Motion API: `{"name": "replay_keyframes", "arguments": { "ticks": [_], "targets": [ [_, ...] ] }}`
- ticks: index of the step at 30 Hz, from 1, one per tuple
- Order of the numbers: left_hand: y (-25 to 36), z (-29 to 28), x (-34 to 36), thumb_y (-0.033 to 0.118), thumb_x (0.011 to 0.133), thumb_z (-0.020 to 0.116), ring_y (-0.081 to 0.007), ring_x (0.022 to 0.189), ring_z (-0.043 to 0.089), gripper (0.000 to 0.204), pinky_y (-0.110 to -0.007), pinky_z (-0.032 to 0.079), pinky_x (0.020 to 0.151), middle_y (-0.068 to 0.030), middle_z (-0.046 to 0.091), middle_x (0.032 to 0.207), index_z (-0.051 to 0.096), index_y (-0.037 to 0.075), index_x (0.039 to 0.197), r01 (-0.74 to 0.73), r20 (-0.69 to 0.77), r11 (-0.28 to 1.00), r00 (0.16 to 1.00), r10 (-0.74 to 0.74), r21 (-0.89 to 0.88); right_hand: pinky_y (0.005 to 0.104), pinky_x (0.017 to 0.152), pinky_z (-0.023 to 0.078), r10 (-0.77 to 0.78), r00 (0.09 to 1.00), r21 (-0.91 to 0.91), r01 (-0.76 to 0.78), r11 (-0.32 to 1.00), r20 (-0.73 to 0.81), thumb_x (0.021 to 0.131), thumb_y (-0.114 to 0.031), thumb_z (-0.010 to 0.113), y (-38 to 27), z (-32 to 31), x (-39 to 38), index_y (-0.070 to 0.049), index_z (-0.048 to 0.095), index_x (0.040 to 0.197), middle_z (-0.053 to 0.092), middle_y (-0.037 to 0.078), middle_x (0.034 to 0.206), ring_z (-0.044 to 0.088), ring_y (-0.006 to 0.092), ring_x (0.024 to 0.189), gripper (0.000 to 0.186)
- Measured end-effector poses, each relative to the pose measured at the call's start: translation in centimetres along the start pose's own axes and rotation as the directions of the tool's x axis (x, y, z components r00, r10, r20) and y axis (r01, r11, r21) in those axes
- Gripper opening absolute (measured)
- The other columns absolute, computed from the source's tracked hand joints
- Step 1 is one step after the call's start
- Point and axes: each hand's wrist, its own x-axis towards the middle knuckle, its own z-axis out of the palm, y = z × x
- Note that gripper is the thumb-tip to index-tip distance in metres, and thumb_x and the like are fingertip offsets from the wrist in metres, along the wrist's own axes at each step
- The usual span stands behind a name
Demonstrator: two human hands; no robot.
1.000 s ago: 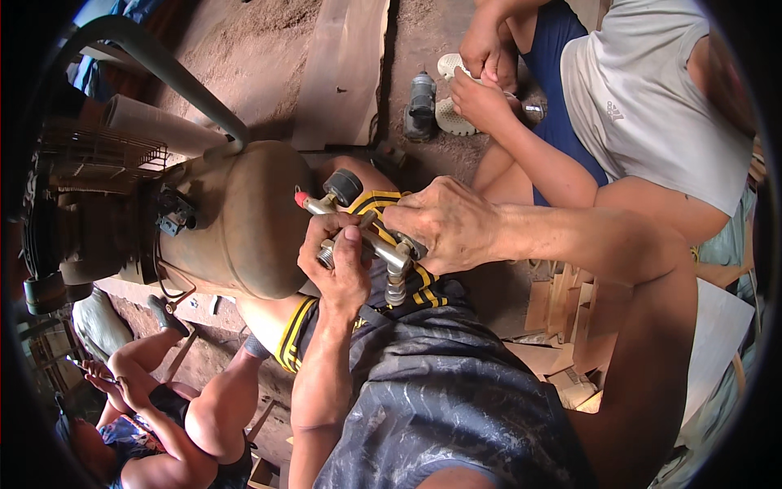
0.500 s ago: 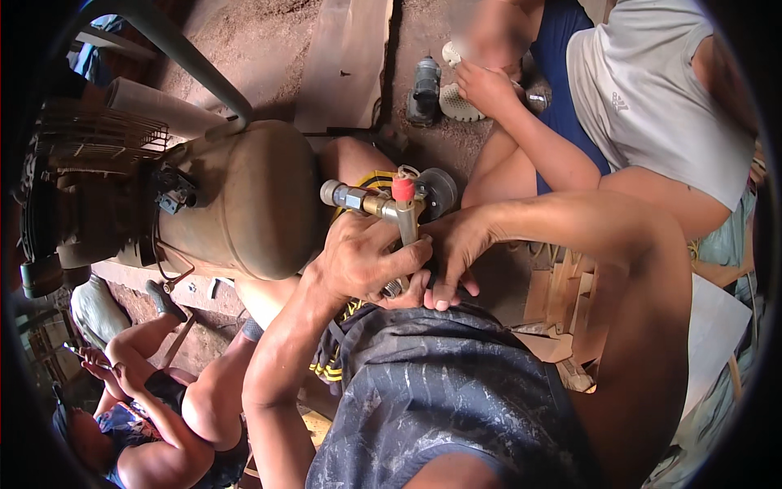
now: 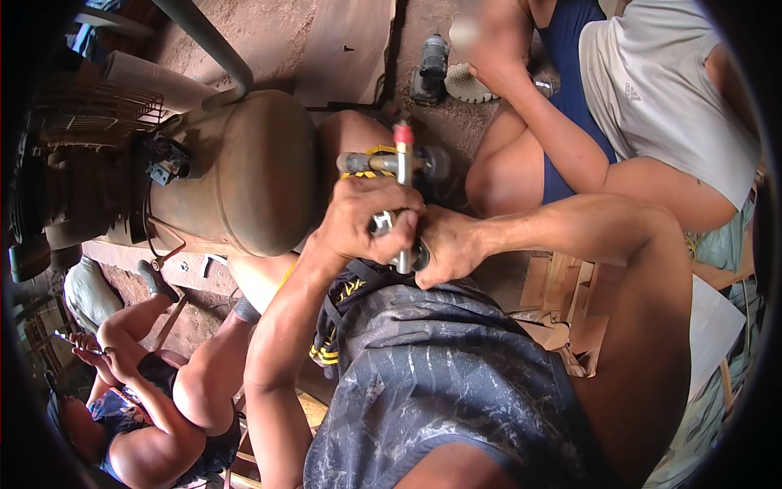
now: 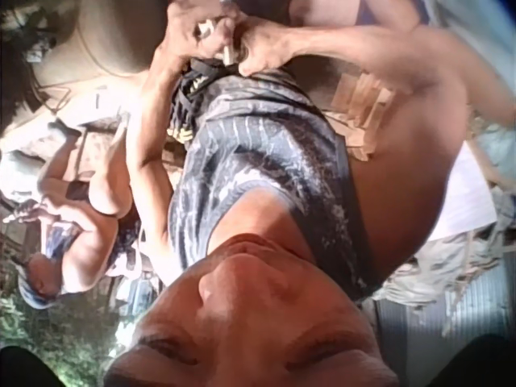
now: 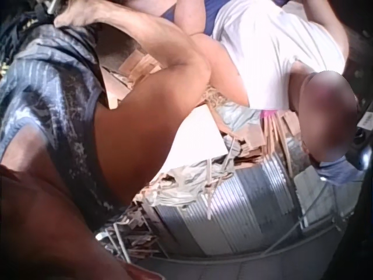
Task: The recorder is working with a group of people to inspect and repair an air compressor manifold and pressure switch assembly.
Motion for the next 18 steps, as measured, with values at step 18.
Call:
{"name": "replay_keyframes", "arguments": {
  "ticks": [18],
  "targets": [
    [-2.3, 2.3, -2.1, 0.017, 0.093, 0.054, -0.011, 0.07, 0.054, 0.027, -0.027, 0.044, 0.066, -0.004, 0.063, 0.075, 0.067, -0.005, 0.086, 0.548, -0.43, 0.809, 0.691, -0.582, -0.215, 0.0449, 0.073, 0.055, 0.213, 0.925, -0.09, -0.253, 0.963, -0.315, 0.06, -0.026, 0.074, 0.2, -1.9, 1.3, 0.009, 0.06, 0.071, 0.062, 0.028, 0.065, 0.069, 0.0443, 0.072, 0.039]
  ]
}}
